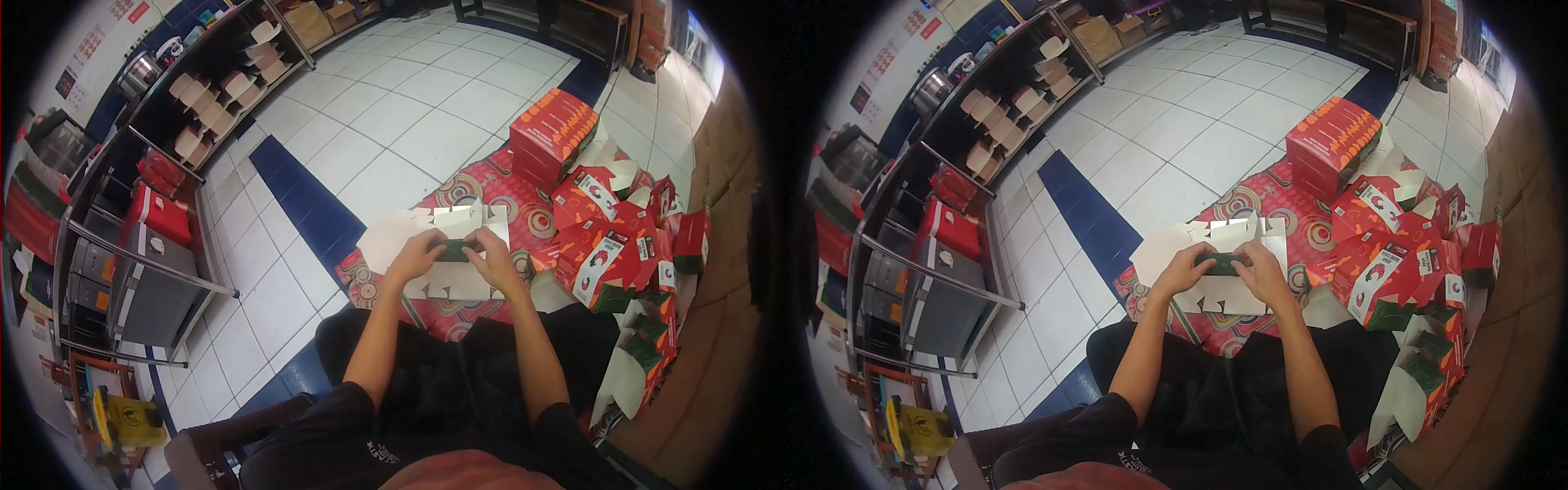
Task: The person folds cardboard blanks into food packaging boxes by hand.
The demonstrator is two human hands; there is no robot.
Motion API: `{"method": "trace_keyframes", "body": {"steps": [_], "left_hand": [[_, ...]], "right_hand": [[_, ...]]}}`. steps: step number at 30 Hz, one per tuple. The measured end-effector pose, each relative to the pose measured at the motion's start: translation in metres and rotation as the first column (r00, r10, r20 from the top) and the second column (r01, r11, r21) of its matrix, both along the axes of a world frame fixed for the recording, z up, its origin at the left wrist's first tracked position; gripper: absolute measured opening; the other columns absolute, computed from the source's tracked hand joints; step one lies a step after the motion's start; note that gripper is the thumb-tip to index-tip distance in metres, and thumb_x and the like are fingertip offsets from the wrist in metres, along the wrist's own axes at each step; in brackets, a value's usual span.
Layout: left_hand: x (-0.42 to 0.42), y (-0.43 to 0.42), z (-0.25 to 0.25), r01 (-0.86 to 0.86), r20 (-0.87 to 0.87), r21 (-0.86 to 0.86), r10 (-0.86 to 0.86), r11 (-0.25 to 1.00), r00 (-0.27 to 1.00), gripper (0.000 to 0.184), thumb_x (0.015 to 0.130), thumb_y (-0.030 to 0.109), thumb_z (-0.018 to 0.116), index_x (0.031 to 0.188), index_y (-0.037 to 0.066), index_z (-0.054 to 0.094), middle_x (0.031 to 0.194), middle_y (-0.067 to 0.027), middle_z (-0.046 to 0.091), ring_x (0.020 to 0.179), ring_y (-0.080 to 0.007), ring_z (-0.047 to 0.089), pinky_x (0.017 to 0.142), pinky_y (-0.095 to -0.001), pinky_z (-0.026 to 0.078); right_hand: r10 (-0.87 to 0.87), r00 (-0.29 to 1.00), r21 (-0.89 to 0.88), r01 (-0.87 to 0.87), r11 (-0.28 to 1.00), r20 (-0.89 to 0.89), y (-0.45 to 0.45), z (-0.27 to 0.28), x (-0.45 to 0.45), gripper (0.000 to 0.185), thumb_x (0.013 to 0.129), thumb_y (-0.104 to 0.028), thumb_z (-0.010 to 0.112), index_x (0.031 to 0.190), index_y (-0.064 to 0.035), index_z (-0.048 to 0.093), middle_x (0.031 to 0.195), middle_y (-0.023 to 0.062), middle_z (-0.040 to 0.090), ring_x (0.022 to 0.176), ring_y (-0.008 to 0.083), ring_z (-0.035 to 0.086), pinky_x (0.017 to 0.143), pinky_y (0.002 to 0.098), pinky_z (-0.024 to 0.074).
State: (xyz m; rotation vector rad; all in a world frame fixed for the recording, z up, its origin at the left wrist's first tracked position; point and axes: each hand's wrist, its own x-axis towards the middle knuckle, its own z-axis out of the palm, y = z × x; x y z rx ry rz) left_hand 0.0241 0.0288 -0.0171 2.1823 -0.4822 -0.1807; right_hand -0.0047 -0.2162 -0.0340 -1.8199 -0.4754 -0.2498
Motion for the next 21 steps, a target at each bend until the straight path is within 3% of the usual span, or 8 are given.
{"method": "trace_keyframes", "body": {"steps": [5,7,9,12,15,21], "left_hand": [[0.001,0.001,-0.013,0.015,-0.036,-0.008,-0.015,1.000,0.999,0.022,0.106,0.015,0.068,0.123,0.003,0.072,0.103,-0.0135,0.076,0.093,-0.0216,0.069,0.086,-0.0378,0.055],[-0.001,-0.001,-0.008,0.043,-0.087,0.010,-0.042,0.999,0.995,0.022,0.104,0.017,0.068,0.121,0.004,0.073,0.104,-0.0191,0.077,0.098,-0.0308,0.074,0.089,-0.0419,0.056],[-0.002,-0.003,-0.003,0.018,-0.100,0.019,-0.016,1.000,0.995,0.022,0.104,0.018,0.069,0.121,0.005,0.074,0.102,-0.0188,0.077,0.095,-0.0306,0.074,0.087,-0.0417,0.057],[-0.003,-0.006,0.003,-0.015,-0.123,0.037,0.020,0.999,0.992,0.022,0.104,0.019,0.070,0.121,0.006,0.074,0.096,-0.0183,0.077,0.087,-0.0294,0.074,0.081,-0.0414,0.057],[-0.002,-0.007,0.005,-0.027,-0.132,0.043,0.032,0.999,0.991,0.023,0.103,0.021,0.072,0.121,0.006,0.075,0.089,-0.0177,0.077,0.079,-0.0271,0.073,0.075,-0.0409,0.056],[-0.005,-0.002,-0.001,-0.013,-0.074,0.038,0.016,0.999,0.997,0.023,0.103,0.020,0.072,0.121,0.007,0.075,0.083,-0.0171,0.075,0.075,-0.0259,0.071,0.072,-0.0402,0.055]], "right_hand": [[0.065,0.997,-0.079,-0.069,0.994,-0.051,0.002,0.011,-0.009,0.017,0.094,-0.004,0.077,0.108,-0.0011,0.068,0.109,0.0146,0.064,0.088,0.0295,0.070,0.078,0.0410,0.0556],[0.046,0.998,-0.096,-0.049,0.994,-0.034,0.003,0.013,-0.012,0.017,0.094,-0.005,0.076,0.108,-0.0020,0.068,0.110,0.0141,0.064,0.087,0.0296,0.070,0.078,0.0410,0.0559],[-0.071,0.997,-0.170,0.071,0.983,0.007,0.003,0.015,-0.013,0.015,0.096,-0.006,0.075,0.109,-0.0037,0.068,0.106,0.0129,0.064,0.082,0.0303,0.069,0.075,0.0415,0.0554],[-0.205,0.977,-0.168,0.211,0.963,0.053,0.007,0.016,-0.015,0.017,0.095,-0.004,0.076,0.110,-0.0013,0.069,0.099,0.0122,0.063,0.073,0.0240,0.065,0.068,0.0378,0.0511],[-0.302,0.948,-0.111,0.313,0.943,0.105,0.011,0.012,-0.011,0.018,0.095,-0.005,0.076,0.111,-0.0015,0.069,0.097,0.0127,0.065,0.068,0.0253,0.064,0.064,0.0394,0.0498],[-0.134,0.989,-0.145,0.140,0.979,0.057,0.007,0.014,-0.013,0.015,0.096,-0.005,0.075,0.110,-0.0019,0.070,0.098,0.0119,0.065,0.071,0.0248,0.064,0.067,0.0379,0.0505]]}}
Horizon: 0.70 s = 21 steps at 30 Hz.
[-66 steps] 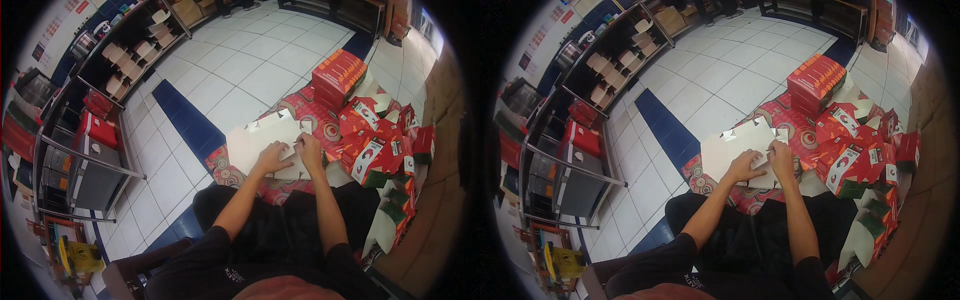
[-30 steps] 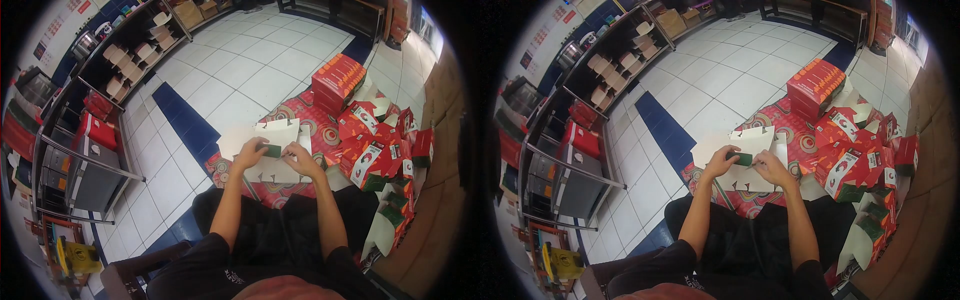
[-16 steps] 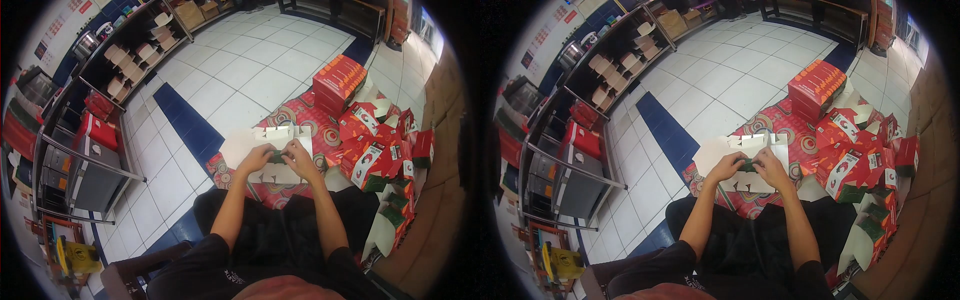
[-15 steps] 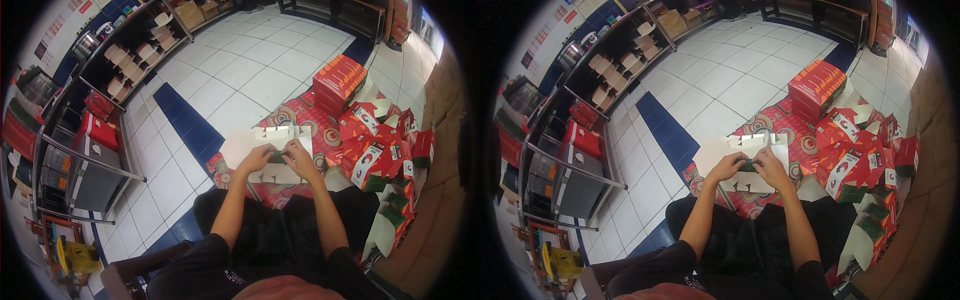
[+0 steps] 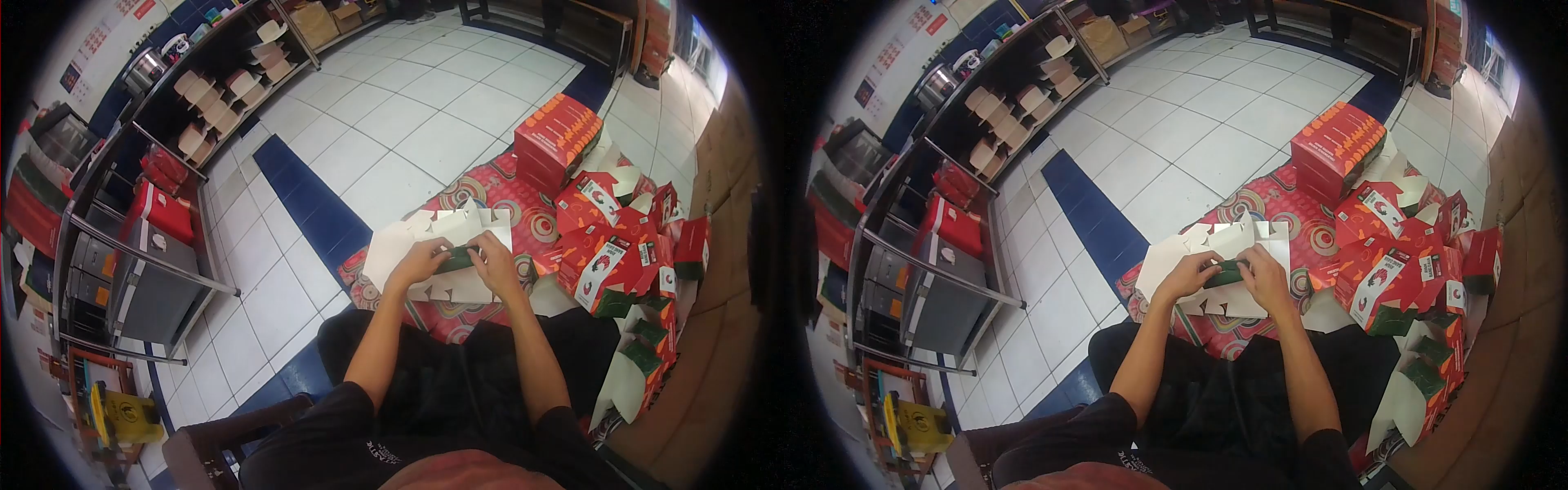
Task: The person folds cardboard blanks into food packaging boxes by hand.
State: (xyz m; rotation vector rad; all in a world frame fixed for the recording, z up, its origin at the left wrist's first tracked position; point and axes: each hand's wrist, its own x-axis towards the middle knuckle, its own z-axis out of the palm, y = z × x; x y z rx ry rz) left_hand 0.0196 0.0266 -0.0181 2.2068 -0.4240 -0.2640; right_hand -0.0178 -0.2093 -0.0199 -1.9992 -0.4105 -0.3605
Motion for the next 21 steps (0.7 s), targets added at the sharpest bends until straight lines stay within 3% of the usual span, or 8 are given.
{"method": "trace_keyframes", "body": {"steps": [4,7,13,16,17,19,20,21], "left_hand": [[0.000,0.001,0.002,0.049,-0.004,0.035,-0.049,0.998,0.999,0.021,0.103,0.019,0.071,0.119,0.007,0.076,0.084,-0.0180,0.076,0.075,-0.0267,0.071,0.072,-0.0410,0.055],[-0.002,-0.003,-0.002,0.074,0.001,-0.050,-0.074,0.996,0.997,0.021,0.103,0.020,0.070,0.118,0.007,0.077,0.085,-0.0181,0.076,0.075,-0.0265,0.071,0.073,-0.0415,0.055],[-0.010,-0.010,0.022,0.097,-0.049,-0.027,-0.098,0.995,0.994,0.025,0.103,0.020,0.070,0.123,0.005,0.072,0.090,-0.0178,0.077,0.079,-0.0269,0.074,0.073,-0.0410,0.056],[-0.009,-0.020,0.017,0.037,0.001,-0.052,-0.037,0.998,0.999,0.024,0.106,0.023,0.072,0.121,0.006,0.066,0.088,-0.0074,0.070,0.076,-0.0142,0.067,0.066,-0.0326,0.053],[-0.008,-0.025,0.015,0.037,-0.001,-0.054,-0.037,0.998,0.999,0.024,0.106,0.023,0.072,0.121,0.006,0.066,0.088,-0.0074,0.070,0.076,-0.0142,0.067,0.066,-0.0326,0.053],[-0.010,-0.039,0.027,-0.107,0.187,-0.317,0.173,0.942,0.967,0.023,0.107,0.021,0.071,0.118,0.004,0.060,0.094,-0.0075,0.069,0.078,-0.0131,0.067,0.064,-0.0318,0.053],[-0.013,-0.043,0.038,-0.206,0.050,-0.393,0.245,0.896,0.968,0.027,0.106,0.017,0.071,0.123,-0.001,0.059,0.099,-0.0170,0.073,0.091,-0.0223,0.076,0.075,-0.0375,0.059],[-0.012,-0.045,0.035,-0.204,0.049,-0.394,0.243,0.896,0.969,0.027,0.106,0.017,0.071,0.123,-0.001,0.059,0.099,-0.0170,0.073,0.091,-0.0223,0.076,0.075,-0.0375,0.059]], "right_hand": [[0.033,0.999,-0.003,-0.033,0.999,-0.041,-0.001,0.000,-0.001,0.013,0.096,-0.005,0.075,0.108,-0.0026,0.071,0.098,0.0113,0.064,0.075,0.0245,0.065,0.070,0.0380,0.0510],[0.075,0.995,-0.066,-0.079,0.995,-0.066,-0.004,-0.003,-0.001,0.014,0.095,-0.007,0.075,0.108,-0.0069,0.071,0.104,0.0127,0.064,0.088,0.0345,0.071,0.078,0.0459,0.0554],[0.021,0.999,-0.086,-0.019,0.996,0.024,-0.003,0.003,-0.001,0.024,0.092,-0.008,0.079,0.116,-0.0097,0.075,0.125,0.0144,0.061,0.095,0.0360,0.071,0.083,0.0453,0.0574],[-0.053,0.998,0.013,0.054,0.998,-0.019,0.008,0.005,-0.002,0.045,0.091,-0.013,0.083,0.134,-0.0099,0.069,0.130,0.0146,0.061,0.101,0.0328,0.073,0.085,0.0429,0.0581],[-0.107,0.992,0.148,0.115,0.982,-0.063,0.013,0.001,0.000,0.058,0.091,-0.016,0.085,0.143,-0.0080,0.061,0.134,0.0163,0.061,0.104,0.0304,0.073,0.086,0.0413,0.0581],[-0.154,0.981,0.276,0.181,0.944,-0.114,0.018,-0.013,0.004,0.072,0.090,-0.019,0.088,0.152,-0.0062,0.054,0.137,0.0181,0.060,0.107,0.0279,0.073,0.087,0.0398,0.0581],[0.013,0.962,0.459,0.119,0.880,-0.272,0.020,-0.021,0.007,0.079,0.089,-0.022,0.090,0.154,-0.0044,0.050,0.140,0.0202,0.059,0.108,0.0255,0.072,0.086,0.0385,0.0576],[0.204,0.900,0.629,0.094,0.771,-0.385,0.020,-0.020,0.006,0.085,0.088,-0.025,0.092,0.157,-0.0026,0.046,0.142,0.0224,0.058,0.109,0.0232,0.070,0.086,0.0373,0.0571]]}}
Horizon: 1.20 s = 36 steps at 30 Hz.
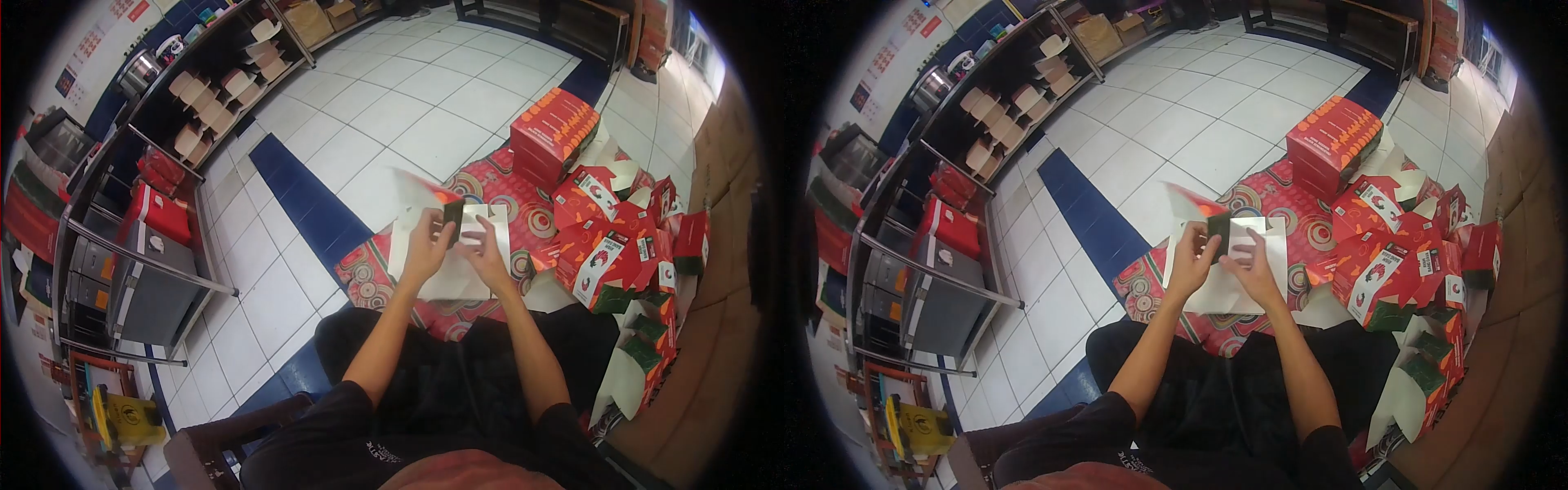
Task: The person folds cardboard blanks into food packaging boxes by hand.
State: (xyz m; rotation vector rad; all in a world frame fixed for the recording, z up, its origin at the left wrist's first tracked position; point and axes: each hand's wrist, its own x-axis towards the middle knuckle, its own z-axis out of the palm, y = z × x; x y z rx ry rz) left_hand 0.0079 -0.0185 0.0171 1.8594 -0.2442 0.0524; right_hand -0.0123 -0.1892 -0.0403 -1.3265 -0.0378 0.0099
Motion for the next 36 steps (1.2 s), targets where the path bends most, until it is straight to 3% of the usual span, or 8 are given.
{"method": "trace_keyframes", "body": {"steps": [4,10,12,15,17,21,28,36], "left_hand": [[-0.002,-0.013,-0.004,-0.034,0.208,-0.263,0.091,0.964,0.974,0.029,0.103,0.009,0.074,0.127,-0.001,0.062,0.109,-0.0179,0.074,0.099,-0.0223,0.076,0.084,-0.0371,0.060],[-0.013,-0.024,-0.026,-0.049,0.488,0.269,-0.092,0.962,0.868,0.033,0.099,0.009,0.074,0.129,-0.002,0.070,0.114,-0.0250,0.077,0.100,-0.0369,0.078,0.084,-0.0413,0.060],[-0.014,-0.030,-0.031,-0.041,0.404,0.295,-0.086,0.955,0.911,0.037,0.097,0.013,0.074,0.131,-0.001,0.070,0.114,-0.0293,0.075,0.102,-0.0429,0.076,0.084,-0.0433,0.059],[-0.009,-0.036,-0.029,-0.103,0.265,0.191,0.050,0.976,0.963,0.035,0.099,0.010,0.075,0.131,-0.003,0.069,0.110,-0.0241,0.078,0.102,-0.0345,0.079,0.085,-0.0414,0.060],[-0.002,-0.032,-0.029,-0.143,0.199,-0.184,0.179,0.973,0.963,0.033,0.102,0.008,0.075,0.131,-0.004,0.068,0.115,-0.0175,0.078,0.105,-0.0249,0.078,0.088,-0.0375,0.062],[-0.002,-0.020,-0.028,-0.140,-0.042,-0.464,0.136,0.875,0.990,0.039,0.103,0.009,0.077,0.136,-0.002,0.061,0.129,-0.0146,0.072,0.109,-0.0219,0.075,0.092,-0.0342,0.064],[0.012,0.002,-0.040,-0.158,-0.090,-0.482,0.131,0.862,0.987,0.037,0.105,0.014,0.076,0.134,-0.001,0.059,0.132,-0.0117,0.068,0.111,-0.0204,0.074,0.093,-0.0364,0.066],[0.008,-0.007,-0.049,-0.092,-0.215,-0.445,-0.006,0.891,0.977,0.042,0.105,0.016,0.076,0.138,-0.004,0.058,0.129,-0.0126,0.070,0.112,-0.0225,0.074,0.090,-0.0346,0.065]], "right_hand": [[0.032,0.991,-0.349,0.017,0.937,0.133,0.002,-0.010,-0.001,0.069,0.095,-0.018,0.083,0.153,-0.0018,0.049,0.127,0.0206,0.070,0.102,0.0197,0.071,0.087,0.0349,0.0579],[-0.229,0.969,0.164,0.241,0.957,-0.087,-0.002,-0.022,0.006,0.037,0.096,-0.010,0.076,0.131,0.0005,0.068,0.118,0.0110,0.075,0.093,0.0179,0.073,0.083,0.0342,0.0578],[-0.356,0.932,-0.153,0.362,0.920,0.067,-0.007,-0.023,0.002,0.030,0.097,-0.011,0.076,0.124,0.0020,0.073,0.115,0.0117,0.076,0.093,0.0203,0.075,0.083,0.0344,0.0576],[-0.354,0.897,-0.424,0.438,0.792,0.266,-0.005,0.006,-0.008,0.022,0.097,-0.009,0.077,0.117,0.0008,0.078,0.110,0.0114,0.077,0.092,0.0223,0.077,0.079,0.0345,0.0582],[-0.335,0.845,-0.424,0.506,0.751,0.416,0.000,0.020,-0.012,0.022,0.097,-0.008,0.077,0.117,-0.0013,0.080,0.109,0.0105,0.077,0.092,0.0234,0.077,0.076,0.0350,0.0588],[-0.116,0.767,-0.546,0.545,0.636,0.631,0.000,0.019,-0.015,0.024,0.093,-0.004,0.078,0.117,-0.0064,0.082,0.106,0.0071,0.076,0.088,0.0244,0.077,0.070,0.0372,0.0605],[0.082,0.776,-0.648,0.458,0.608,0.625,-0.004,0.016,-0.012,0.022,0.093,-0.002,0.077,0.114,-0.0050,0.082,0.096,0.0087,0.071,0.084,0.0277,0.075,0.070,0.0400,0.0585],[-0.181,0.897,-0.458,0.369,0.809,0.404,-0.005,0.012,-0.014,0.019,0.093,0.001,0.078,0.110,-0.0001,0.084,0.088,0.0136,0.070,0.078,0.0265,0.073,0.070,0.0386,0.0572]]}}
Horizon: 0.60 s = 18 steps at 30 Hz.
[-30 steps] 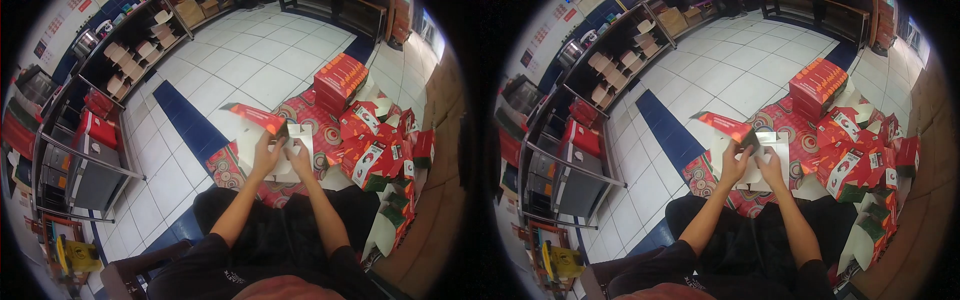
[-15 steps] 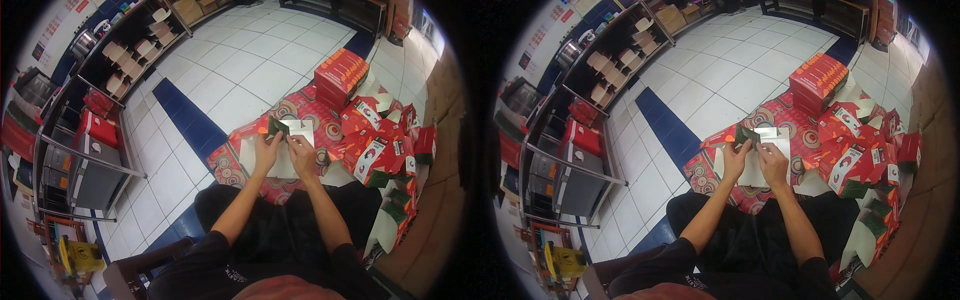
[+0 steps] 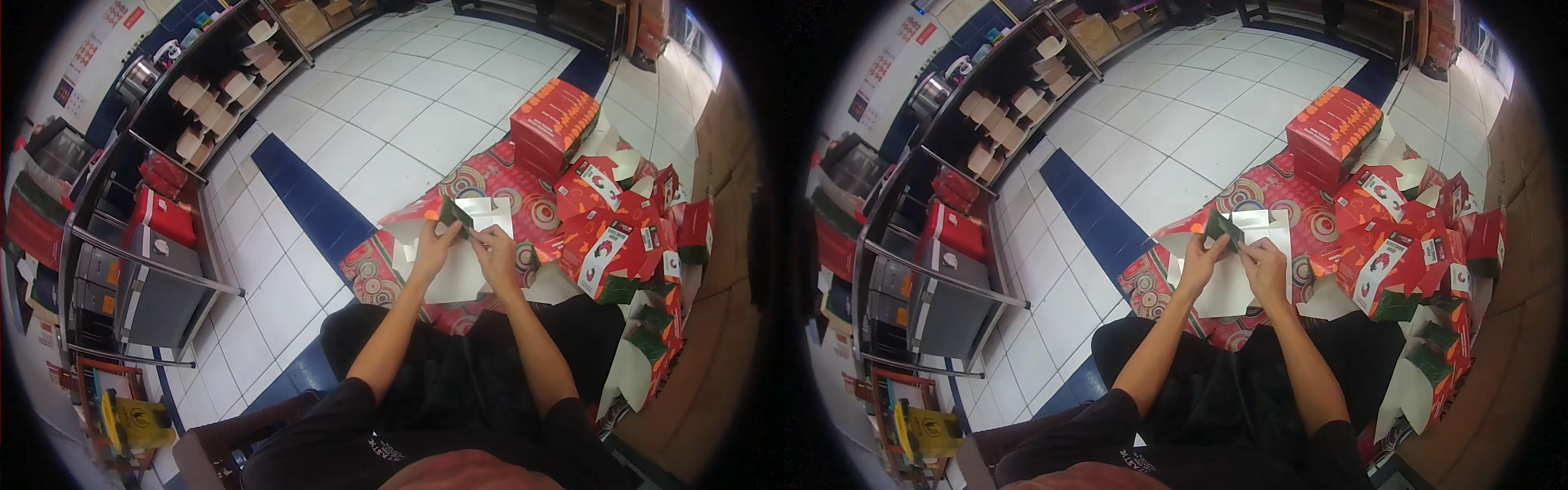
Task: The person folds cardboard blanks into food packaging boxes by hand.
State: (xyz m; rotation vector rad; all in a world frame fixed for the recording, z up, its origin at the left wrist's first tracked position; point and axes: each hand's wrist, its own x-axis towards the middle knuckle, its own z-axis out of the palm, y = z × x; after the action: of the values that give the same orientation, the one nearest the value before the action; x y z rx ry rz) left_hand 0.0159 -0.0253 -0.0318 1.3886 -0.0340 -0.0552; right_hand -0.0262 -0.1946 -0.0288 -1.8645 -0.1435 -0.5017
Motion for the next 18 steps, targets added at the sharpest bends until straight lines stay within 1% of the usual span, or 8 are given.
{"method": "trace_keyframes", "body": {"steps": [4,6,9,12,13,14,16,18], "left_hand": [[0.000,0.000,-0.022,0.051,0.036,0.062,-0.053,0.997,0.998,0.041,0.104,0.016,0.078,0.135,-0.005,0.060,0.126,-0.0099,0.074,0.111,-0.0191,0.075,0.096,-0.0354,0.063],[0.008,0.010,-0.038,0.164,-0.008,0.240,-0.167,0.957,0.986,0.047,0.101,0.018,0.081,0.139,-0.003,0.060,0.127,-0.0101,0.074,0.110,-0.0200,0.075,0.095,-0.0352,0.060],[-0.003,0.017,0.004,0.296,0.000,0.399,-0.322,0.868,0.947,0.054,0.100,0.021,0.082,0.142,-0.003,0.058,0.128,-0.0116,0.073,0.109,-0.0206,0.074,0.095,-0.0352,0.058],[0.000,0.019,0.017,0.202,0.171,0.283,-0.256,0.938,0.951,0.056,0.100,0.023,0.081,0.143,-0.003,0.057,0.125,-0.0121,0.073,0.107,-0.0203,0.073,0.095,-0.0349,0.057],[0.004,0.018,0.017,0.100,0.169,0.147,-0.125,0.984,0.978,0.054,0.101,0.023,0.080,0.142,-0.002,0.056,0.122,-0.0113,0.073,0.105,-0.0194,0.073,0.095,-0.0340,0.057],[0.004,0.017,0.017,0.104,0.167,0.148,-0.128,0.984,0.978,0.054,0.101,0.023,0.080,0.142,-0.002,0.056,0.122,-0.0113,0.073,0.105,-0.0194,0.073,0.095,-0.0340,0.057],[0.005,0.016,0.023,-0.132,0.037,-0.120,0.137,0.984,0.990,0.046,0.101,0.021,0.079,0.137,-0.001,0.059,0.117,-0.0089,0.073,0.103,-0.0181,0.072,0.092,-0.0333,0.058],[0.004,0.024,0.016,-0.114,0.114,0.018,0.111,0.993,0.987,0.034,0.101,0.016,0.077,0.127,0.001,0.063,0.111,-0.0073,0.074,0.102,-0.0167,0.072,0.089,-0.0331,0.058]], "right_hand": [[0.018,1.000,0.025,-0.018,1.000,-0.001,-0.001,-0.011,0.008,0.034,0.091,-0.001,0.081,0.124,-0.0002,0.079,0.085,0.0126,0.070,0.078,0.0233,0.073,0.072,0.0356,0.0582],[0.091,0.992,0.222,-0.069,0.973,-0.090,-0.003,-0.015,0.012,0.058,0.089,-0.007,0.087,0.143,-0.0039,0.066,0.086,0.0080,0.069,0.082,0.0165,0.071,0.078,0.0325,0.0588],[0.208,0.960,0.169,-0.177,0.970,-0.187,-0.009,-0.020,0.017,0.072,0.086,-0.006,0.090,0.149,-0.0047,0.056,0.087,0.0070,0.067,0.084,0.0163,0.072,0.080,0.0333,0.0601],[0.123,0.975,0.205,-0.084,0.975,-0.183,-0.002,-0.018,0.018,0.076,0.080,-0.003,0.092,0.147,-0.0067,0.057,0.084,0.0085,0.070,0.078,0.0195,0.074,0.070,0.0321,0.0590],[0.119,0.976,0.205,-0.080,0.976,-0.185,-0.002,-0.017,0.017,0.076,0.080,-0.003,0.092,0.147,-0.0067,0.057,0.084,0.0085,0.070,0.078,0.0195,0.074,0.070,0.0321,0.0590],[0.177,0.957,0.227,-0.124,0.966,-0.230,-0.001,-0.015,0.015,0.079,0.079,-0.005,0.093,0.148,-0.0066,0.055,0.088,0.0103,0.071,0.083,0.0207,0.074,0.074,0.0336,0.0594],[0.235,0.934,0.254,-0.167,0.953,-0.269,-0.004,-0.016,0.015,0.082,0.078,-0.008,0.094,0.149,-0.0065,0.053,0.092,0.0121,0.071,0.089,0.0219,0.074,0.077,0.0350,0.0597],[0.404,0.881,-0.025,-0.423,0.906,-0.246,-0.013,-0.021,0.015,0.087,0.080,-0.015,0.095,0.154,-0.0071,0.050,0.117,0.0189,0.071,0.105,0.0255,0.072,0.085,0.0385,0.0595]]}}
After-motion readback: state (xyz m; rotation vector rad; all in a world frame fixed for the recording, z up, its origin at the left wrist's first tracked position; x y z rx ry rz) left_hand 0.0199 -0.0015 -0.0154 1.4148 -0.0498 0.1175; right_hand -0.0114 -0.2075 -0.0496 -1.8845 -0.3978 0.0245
